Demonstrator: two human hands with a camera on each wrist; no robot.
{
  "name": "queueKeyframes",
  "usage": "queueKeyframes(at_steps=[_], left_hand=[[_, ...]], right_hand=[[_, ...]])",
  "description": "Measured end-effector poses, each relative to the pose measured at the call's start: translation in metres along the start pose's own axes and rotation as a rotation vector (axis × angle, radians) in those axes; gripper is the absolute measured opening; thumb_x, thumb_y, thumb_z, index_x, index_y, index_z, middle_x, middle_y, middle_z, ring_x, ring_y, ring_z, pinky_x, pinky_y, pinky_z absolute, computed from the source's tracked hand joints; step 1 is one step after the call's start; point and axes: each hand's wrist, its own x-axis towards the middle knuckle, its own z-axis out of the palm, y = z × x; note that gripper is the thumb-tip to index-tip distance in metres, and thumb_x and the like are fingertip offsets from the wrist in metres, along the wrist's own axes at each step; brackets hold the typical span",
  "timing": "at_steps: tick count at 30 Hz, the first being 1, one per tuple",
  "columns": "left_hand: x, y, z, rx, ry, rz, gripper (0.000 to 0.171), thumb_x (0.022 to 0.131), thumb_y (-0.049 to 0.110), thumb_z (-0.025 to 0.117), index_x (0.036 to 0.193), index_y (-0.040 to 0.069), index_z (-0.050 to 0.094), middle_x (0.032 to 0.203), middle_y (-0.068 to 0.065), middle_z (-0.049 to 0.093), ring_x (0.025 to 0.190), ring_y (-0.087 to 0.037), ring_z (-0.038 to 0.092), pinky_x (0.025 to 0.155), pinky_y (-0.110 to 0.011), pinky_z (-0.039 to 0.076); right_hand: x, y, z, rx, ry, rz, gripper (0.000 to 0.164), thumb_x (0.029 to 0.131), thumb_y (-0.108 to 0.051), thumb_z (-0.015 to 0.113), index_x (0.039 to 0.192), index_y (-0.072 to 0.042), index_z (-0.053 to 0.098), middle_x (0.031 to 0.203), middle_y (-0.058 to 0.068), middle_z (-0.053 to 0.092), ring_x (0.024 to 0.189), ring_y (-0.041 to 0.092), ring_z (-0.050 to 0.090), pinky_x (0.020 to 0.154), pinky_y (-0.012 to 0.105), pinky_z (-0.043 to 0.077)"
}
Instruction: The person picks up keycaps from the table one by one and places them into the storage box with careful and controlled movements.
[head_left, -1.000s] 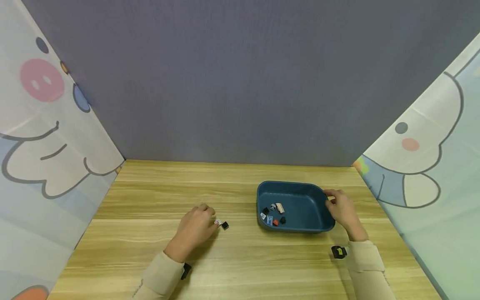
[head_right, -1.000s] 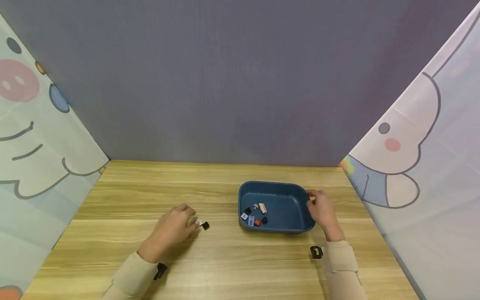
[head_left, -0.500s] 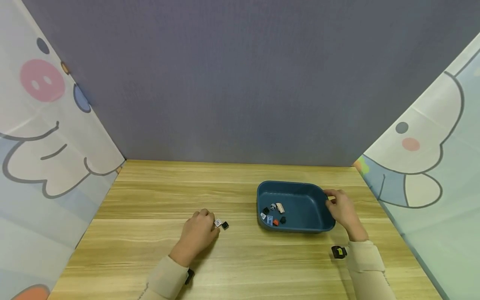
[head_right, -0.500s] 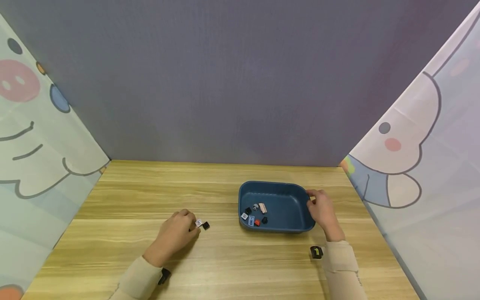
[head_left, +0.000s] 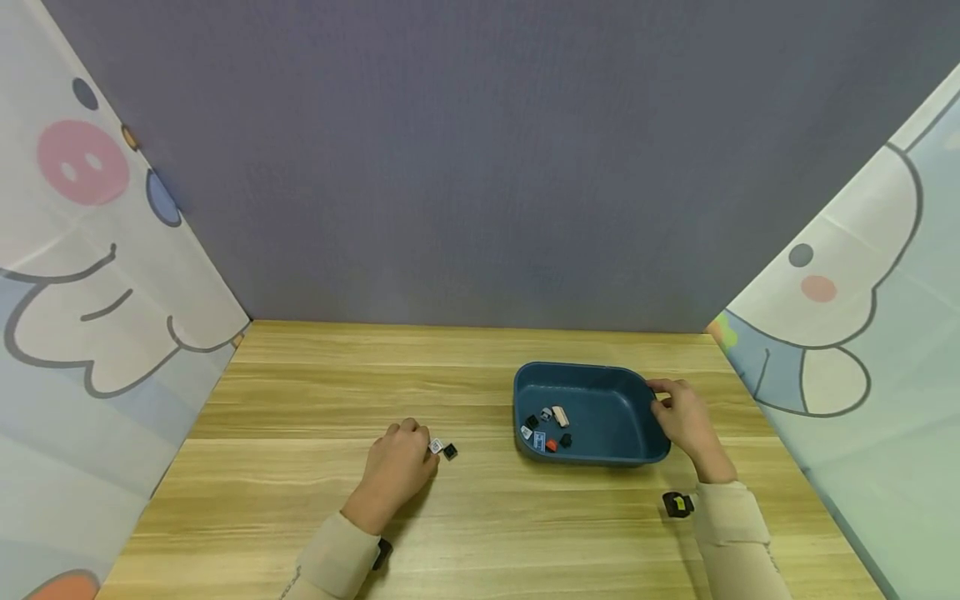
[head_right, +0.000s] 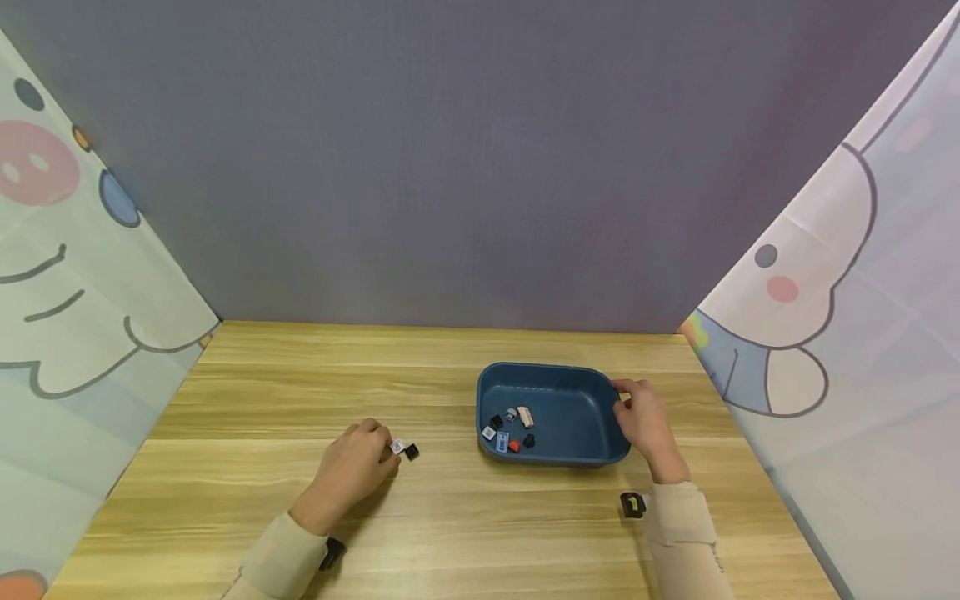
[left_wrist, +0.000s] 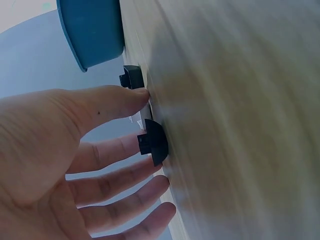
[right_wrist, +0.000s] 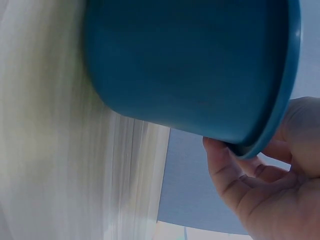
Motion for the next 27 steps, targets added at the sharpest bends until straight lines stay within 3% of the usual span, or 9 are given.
queueKeyframes(at_steps=[8,16,21,27], left_hand=[[-0.001,0.0,0.002,-0.008,-0.003,-0.01,0.012,0.082,0.011,0.077,0.08,0.002,0.068,0.09,-0.012,0.064,0.073,-0.027,0.06,0.056,-0.043,0.055],[0.0,0.0,-0.002,0.007,0.068,0.02,0.012,0.086,0.011,0.076,0.084,0.0,0.07,0.094,-0.015,0.067,0.072,-0.028,0.062,0.055,-0.04,0.057],[0.011,0.006,-0.013,0.023,0.083,0.046,0.014,0.086,0.014,0.077,0.088,0.001,0.072,0.098,-0.014,0.067,0.073,-0.027,0.061,0.057,-0.039,0.057],[0.029,0.021,-0.027,0.027,0.068,0.128,0.019,0.086,0.015,0.08,0.096,0.0,0.072,0.104,-0.015,0.068,0.081,-0.028,0.065,0.063,-0.036,0.059]], right_hand=[[-0.001,-0.001,0.0,0.007,-0.002,0.002,0.035,0.087,0.011,0.058,0.122,0.013,0.062,0.108,0.036,0.056,0.083,0.042,0.067,0.064,0.046,0.055],[-0.002,-0.001,0.0,0.011,0.002,-0.003,0.034,0.088,0.011,0.058,0.122,0.013,0.062,0.108,0.035,0.056,0.081,0.04,0.067,0.061,0.042,0.055],[-0.002,-0.001,-0.001,0.016,0.005,-0.002,0.035,0.088,0.011,0.057,0.122,0.014,0.062,0.109,0.036,0.055,0.083,0.042,0.067,0.061,0.042,0.055],[-0.001,-0.002,-0.001,0.004,-0.004,0.002,0.035,0.088,0.01,0.058,0.123,0.014,0.061,0.109,0.036,0.056,0.083,0.041,0.066,0.063,0.045,0.055]])
